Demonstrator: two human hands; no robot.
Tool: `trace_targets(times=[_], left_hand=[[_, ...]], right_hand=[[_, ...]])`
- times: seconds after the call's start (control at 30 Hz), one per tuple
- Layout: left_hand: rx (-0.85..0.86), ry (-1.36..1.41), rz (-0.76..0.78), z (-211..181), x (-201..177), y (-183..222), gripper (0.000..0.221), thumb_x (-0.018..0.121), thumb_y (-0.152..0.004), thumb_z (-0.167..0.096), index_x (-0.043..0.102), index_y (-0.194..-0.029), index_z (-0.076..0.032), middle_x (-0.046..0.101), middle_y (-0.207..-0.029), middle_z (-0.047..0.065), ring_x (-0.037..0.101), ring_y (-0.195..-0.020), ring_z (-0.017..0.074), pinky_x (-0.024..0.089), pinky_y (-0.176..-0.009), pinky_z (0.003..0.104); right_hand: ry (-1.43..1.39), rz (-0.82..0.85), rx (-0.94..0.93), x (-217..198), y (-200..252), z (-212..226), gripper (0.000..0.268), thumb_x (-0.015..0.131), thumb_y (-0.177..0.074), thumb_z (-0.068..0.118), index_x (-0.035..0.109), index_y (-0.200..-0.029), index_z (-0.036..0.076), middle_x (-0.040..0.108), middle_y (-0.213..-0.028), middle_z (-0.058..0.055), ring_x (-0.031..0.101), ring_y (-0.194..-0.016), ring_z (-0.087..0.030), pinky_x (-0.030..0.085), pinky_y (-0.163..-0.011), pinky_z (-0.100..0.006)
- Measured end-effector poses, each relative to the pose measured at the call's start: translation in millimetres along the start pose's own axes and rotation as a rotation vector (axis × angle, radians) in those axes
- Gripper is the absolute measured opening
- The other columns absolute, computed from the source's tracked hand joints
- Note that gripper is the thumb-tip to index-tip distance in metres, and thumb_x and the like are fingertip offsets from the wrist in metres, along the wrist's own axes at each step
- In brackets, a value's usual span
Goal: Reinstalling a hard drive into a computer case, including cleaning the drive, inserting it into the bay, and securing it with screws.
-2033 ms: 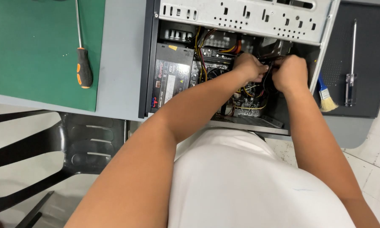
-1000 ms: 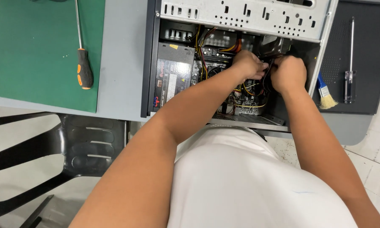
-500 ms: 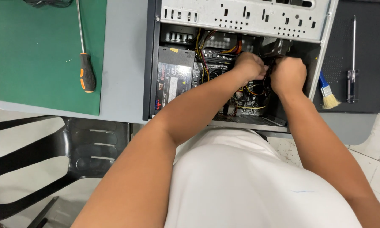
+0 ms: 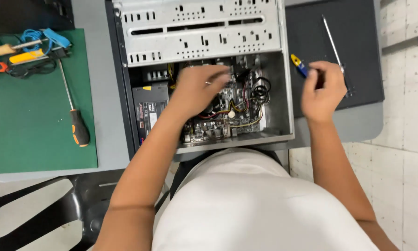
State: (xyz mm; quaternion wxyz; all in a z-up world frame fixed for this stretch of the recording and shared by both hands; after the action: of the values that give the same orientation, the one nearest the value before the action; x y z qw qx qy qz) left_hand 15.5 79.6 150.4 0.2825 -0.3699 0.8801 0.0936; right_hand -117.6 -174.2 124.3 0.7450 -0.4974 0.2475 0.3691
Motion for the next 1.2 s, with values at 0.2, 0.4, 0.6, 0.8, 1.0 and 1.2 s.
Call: trace_targets(times=[0.2, 0.4, 0.6, 0.8, 1.0, 1.2], left_hand=[[-0.166, -0.474, -0.630, 28, -63, 101, 0.034, 0.067, -0.086, -0.005, 0.060, -0.119, 0.002, 0.056, -0.116, 0.022, 0.051, -0.109, 0.0402, 0.037, -0.095, 0.048], [-0.920, -0.207, -0.380, 46, -56, 145, 0.068, 0.050, -0.091, -0.043, 0.034, -0.138, 0.003, 0.055, -0.117, 0.030, 0.052, -0.106, 0.0474, 0.042, -0.086, 0.054], [-0.865, -0.203, -0.397, 59, -48, 147, 0.056, 0.031, -0.095, -0.044, 0.041, -0.131, -0.002, 0.064, -0.100, 0.026, 0.055, -0.089, 0.0508, 0.042, -0.072, 0.053], [-0.806, -0.044, -0.326, 64, -57, 152, 0.056, 0.027, -0.095, -0.040, 0.033, -0.138, -0.006, 0.062, -0.108, 0.027, 0.055, -0.099, 0.0500, 0.042, -0.082, 0.051], [-0.874, -0.007, -0.159, 72, -61, 152, 0.060, 0.023, -0.093, -0.042, 0.026, -0.143, -0.008, 0.067, -0.075, 0.019, 0.064, -0.071, 0.0405, 0.044, -0.072, 0.052], [-0.782, 0.007, -0.084, 77, -63, 155, 0.065, 0.017, -0.092, -0.043, 0.018, -0.145, -0.006, 0.064, -0.099, 0.019, 0.061, -0.078, 0.0382, 0.045, -0.066, 0.051]], right_hand=[[0.460, 0.667, 0.582, 47, 72, -146, 0.052, 0.064, -0.083, 0.008, 0.039, -0.127, -0.004, 0.042, -0.116, -0.022, 0.061, -0.087, -0.048, 0.054, -0.075, -0.054], [0.580, 0.574, 0.374, 54, 27, -194, 0.038, 0.070, -0.074, 0.026, 0.057, -0.100, 0.001, 0.057, -0.097, -0.019, 0.062, -0.080, -0.042, 0.049, -0.067, -0.049], [0.085, 0.040, -0.228, 38, -93, -36, 0.035, 0.036, -0.109, 0.020, 0.054, -0.084, 0.004, 0.053, -0.081, -0.010, 0.052, -0.071, -0.028, 0.037, -0.063, -0.040], [-0.724, 0.677, -0.236, 136, -101, 176, 0.027, 0.042, -0.098, 0.021, 0.055, -0.084, 0.002, 0.055, -0.077, -0.011, 0.053, -0.059, -0.020, 0.038, -0.048, -0.029], [-1.078, 0.712, 0.349, 236, -144, 190, 0.023, 0.043, -0.091, 0.024, 0.059, -0.084, 0.009, 0.061, -0.071, -0.006, 0.058, -0.053, -0.010, 0.049, -0.050, -0.019], [-1.018, 0.856, 0.476, 186, -118, 235, 0.041, 0.036, -0.102, 0.024, 0.046, -0.065, 0.012, 0.052, -0.060, -0.001, 0.041, -0.041, -0.006, 0.031, -0.035, -0.017]])
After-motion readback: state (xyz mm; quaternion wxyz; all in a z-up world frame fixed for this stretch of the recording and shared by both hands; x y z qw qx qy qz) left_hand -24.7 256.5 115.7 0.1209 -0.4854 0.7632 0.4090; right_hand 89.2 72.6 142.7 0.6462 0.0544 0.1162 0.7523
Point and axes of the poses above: each hand's wrist, its own y-axis away from the middle knuckle, its own x-axis out of the palm, z = x × y, the point moved 2 cm from there along -y, towards the middle knuckle
